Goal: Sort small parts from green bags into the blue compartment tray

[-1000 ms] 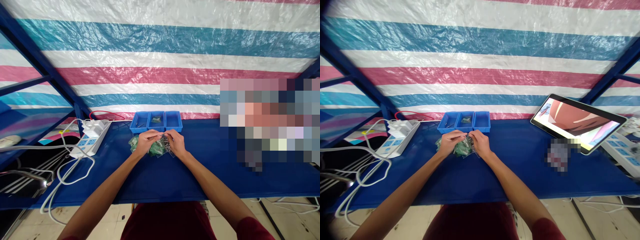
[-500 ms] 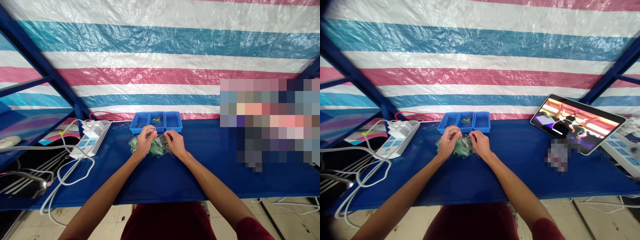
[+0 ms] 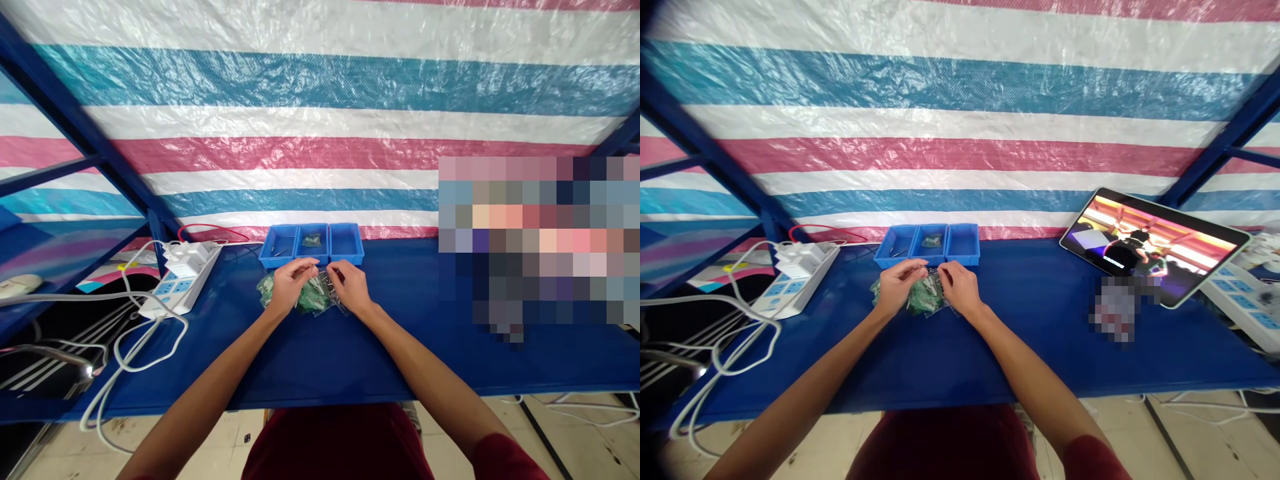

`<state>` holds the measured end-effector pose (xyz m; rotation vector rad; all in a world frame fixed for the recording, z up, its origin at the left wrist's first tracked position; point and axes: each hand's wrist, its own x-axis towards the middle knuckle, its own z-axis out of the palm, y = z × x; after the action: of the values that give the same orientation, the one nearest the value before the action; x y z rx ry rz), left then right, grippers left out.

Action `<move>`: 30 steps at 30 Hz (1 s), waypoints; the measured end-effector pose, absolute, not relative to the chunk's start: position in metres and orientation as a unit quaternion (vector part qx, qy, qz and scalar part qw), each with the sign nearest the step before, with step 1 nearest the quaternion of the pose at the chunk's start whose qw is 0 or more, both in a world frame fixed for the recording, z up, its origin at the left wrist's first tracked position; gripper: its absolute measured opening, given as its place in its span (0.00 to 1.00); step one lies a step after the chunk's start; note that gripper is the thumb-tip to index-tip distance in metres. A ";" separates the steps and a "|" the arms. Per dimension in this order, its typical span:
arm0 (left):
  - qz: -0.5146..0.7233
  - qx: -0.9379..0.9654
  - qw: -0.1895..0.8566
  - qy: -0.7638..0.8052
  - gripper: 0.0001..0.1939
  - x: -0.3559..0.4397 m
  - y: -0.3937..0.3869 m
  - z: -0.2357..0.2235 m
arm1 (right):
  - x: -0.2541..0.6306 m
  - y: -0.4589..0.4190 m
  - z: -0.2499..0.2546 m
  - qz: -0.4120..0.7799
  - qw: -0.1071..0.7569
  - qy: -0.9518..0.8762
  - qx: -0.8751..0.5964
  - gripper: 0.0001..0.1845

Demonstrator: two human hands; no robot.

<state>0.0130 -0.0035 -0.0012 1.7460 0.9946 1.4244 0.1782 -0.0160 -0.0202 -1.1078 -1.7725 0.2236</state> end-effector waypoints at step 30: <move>0.512 0.767 0.108 0.370 0.13 0.009 -0.009 0.003 | 0.178 -0.017 -0.019 0.102 0.490 -0.742 -0.445 0.14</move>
<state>0.0087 -0.0088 0.0028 2.2578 1.0886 1.5077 0.1779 -0.0169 -0.0191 -1.0811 -1.8025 0.2475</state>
